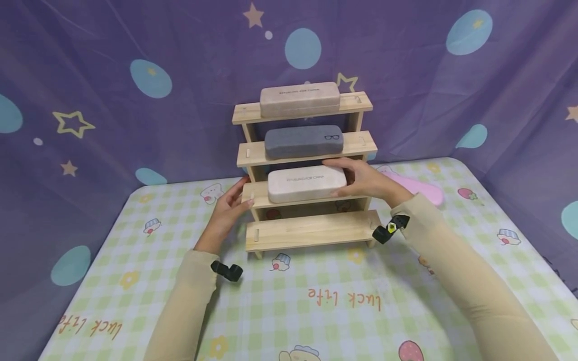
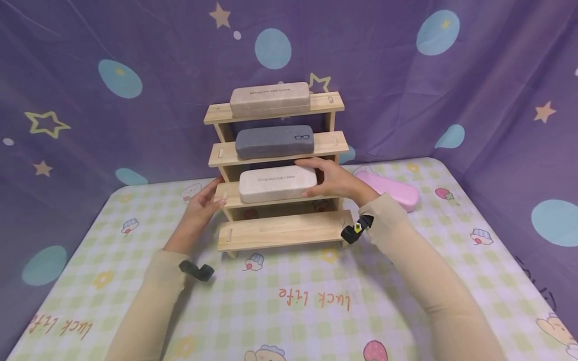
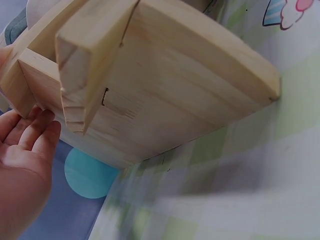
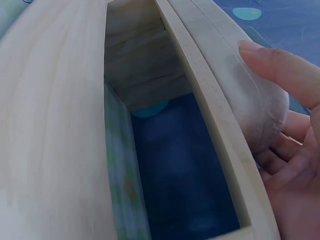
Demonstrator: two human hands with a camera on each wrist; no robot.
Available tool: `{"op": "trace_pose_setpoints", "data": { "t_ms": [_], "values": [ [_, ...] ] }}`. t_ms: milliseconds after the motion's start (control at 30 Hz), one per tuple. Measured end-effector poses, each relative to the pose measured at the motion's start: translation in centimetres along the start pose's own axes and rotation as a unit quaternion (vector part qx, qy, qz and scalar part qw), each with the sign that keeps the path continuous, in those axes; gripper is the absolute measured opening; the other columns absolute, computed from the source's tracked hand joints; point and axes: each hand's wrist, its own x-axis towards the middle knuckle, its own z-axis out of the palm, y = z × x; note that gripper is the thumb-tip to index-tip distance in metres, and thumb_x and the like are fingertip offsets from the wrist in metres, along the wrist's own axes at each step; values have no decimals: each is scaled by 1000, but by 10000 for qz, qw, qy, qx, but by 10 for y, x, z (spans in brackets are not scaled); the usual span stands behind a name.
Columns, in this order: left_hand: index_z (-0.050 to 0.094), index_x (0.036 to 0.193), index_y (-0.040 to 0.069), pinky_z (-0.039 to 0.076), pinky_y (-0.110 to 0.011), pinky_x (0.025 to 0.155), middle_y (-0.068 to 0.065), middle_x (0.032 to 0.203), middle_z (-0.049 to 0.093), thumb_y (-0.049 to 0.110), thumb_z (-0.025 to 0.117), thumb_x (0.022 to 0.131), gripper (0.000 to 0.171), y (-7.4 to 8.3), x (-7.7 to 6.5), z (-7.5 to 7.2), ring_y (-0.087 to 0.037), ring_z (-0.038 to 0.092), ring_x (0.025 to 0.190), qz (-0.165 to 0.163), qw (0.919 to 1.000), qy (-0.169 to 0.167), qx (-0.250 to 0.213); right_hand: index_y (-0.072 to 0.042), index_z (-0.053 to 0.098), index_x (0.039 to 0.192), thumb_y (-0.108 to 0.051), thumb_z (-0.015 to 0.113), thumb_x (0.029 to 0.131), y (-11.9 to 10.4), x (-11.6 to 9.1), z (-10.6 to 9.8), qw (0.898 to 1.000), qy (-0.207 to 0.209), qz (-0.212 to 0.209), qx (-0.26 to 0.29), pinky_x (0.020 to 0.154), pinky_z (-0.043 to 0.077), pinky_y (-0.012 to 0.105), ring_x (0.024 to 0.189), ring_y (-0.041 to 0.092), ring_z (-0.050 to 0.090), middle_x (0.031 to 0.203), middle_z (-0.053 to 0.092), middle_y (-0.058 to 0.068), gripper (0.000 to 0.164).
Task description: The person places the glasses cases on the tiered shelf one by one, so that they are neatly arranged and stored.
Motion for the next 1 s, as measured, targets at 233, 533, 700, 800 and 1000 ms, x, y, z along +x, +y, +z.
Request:
{"op": "trace_pose_setpoints", "data": {
  "t_ms": [233,533,700,800,1000],
  "values": [
    [27,147,0,45,-17,94,-20,149,32,-7,55,87,67,0,-1,0,-7,50,117,83,10000,-13,-41,-3,29,147,-2,75,78,3,-17,-7,9988,26,-107,467,106,36,28,137,28,29,152,24,15,83],
    [26,147,-1,44,-16,95,-21,149,32,-6,54,87,67,0,-1,0,-7,49,118,86,10000,4,-13,-3,34,145,-3,73,80,10,-56,-24,9991,367,-187,-113,110,31,39,136,29,33,150,32,15,76],
    [27,147,0,44,-17,95,-20,148,33,-7,55,87,66,1,0,1,-10,48,120,77,10000,12,-31,8,39,139,9,69,78,22,-84,-31,9948,616,-815,-8,104,37,20,129,10,42,143,43,14,68],
    [26,147,-1,44,-16,95,-21,148,32,-7,54,87,66,0,1,1,-9,48,119,87,10000,11,-29,10,40,137,16,66,77,31,-99,-36,9918,648,-1055,303,100,41,19,125,7,46,140,47,4,66],
    [27,147,-2,45,-16,93,-23,147,32,-8,53,87,66,-2,1,0,-5,50,115,108,9999,10,-26,12,42,134,22,60,76,50,-126,-47,9852,974,-1174,785,97,44,19,122,10,49,136,51,1,61]
  ]
}}
